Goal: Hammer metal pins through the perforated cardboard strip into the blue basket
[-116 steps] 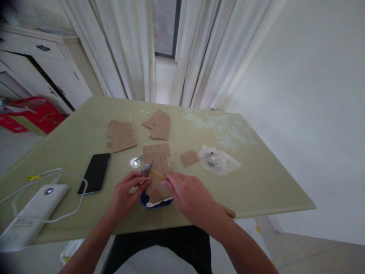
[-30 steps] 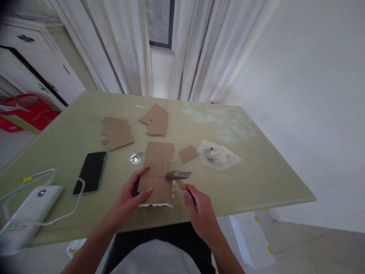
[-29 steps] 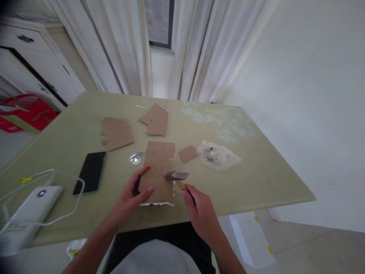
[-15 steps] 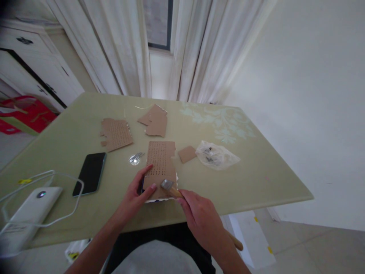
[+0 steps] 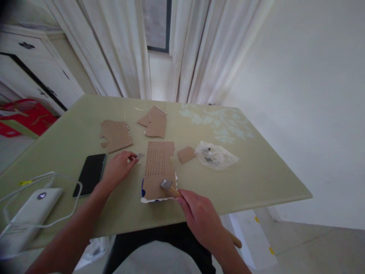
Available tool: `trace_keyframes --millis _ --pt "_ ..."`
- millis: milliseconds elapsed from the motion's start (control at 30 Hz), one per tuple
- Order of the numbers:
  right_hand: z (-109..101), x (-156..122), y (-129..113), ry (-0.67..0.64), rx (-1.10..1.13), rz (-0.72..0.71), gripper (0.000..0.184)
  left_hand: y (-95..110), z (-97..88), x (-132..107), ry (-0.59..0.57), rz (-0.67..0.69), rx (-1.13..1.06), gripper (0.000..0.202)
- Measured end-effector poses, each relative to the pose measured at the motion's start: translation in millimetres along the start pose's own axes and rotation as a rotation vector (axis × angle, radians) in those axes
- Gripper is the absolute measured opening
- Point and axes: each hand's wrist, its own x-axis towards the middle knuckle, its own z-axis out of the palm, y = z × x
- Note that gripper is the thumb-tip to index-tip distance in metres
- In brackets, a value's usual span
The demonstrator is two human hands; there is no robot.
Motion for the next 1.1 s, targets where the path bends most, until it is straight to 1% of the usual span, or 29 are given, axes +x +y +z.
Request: trace_keyframes --millis 100,233,400,600,867,1000,1100 --pt "0 0 -1 0.011 -0.003 0.006 0.036 5 10.9 12 0.004 0.01 0.044 0.026" --pt "1 -1 -3 0.02 0.005 0.011 0.036 16 20.9 12 0.007 0.032 0.073 0.029" --pt "0 0 -3 0.021 0.006 0.009 0.038 16 21.9 9 0.012 0.058 0.082 0.029" --pt "-1 0 -3 0.007 0.004 0.018 0.038 13 21.9 7 0.025 0.057 0.068 0.027" --pt "1 0 -1 0.026 0.008 -0.001 0.037 11 29.2 9 0.041 0.07 -0.013 0.019" --pt "1 0 -2 0.018 0.021 -0.002 0.038 16 24.9 11 0.105 0.058 -0.13 0.016" --pt "1 0 -2 0.014 0.018 0.011 0.037 23 13.3 5 0.18 0.024 -0.238 0.025"
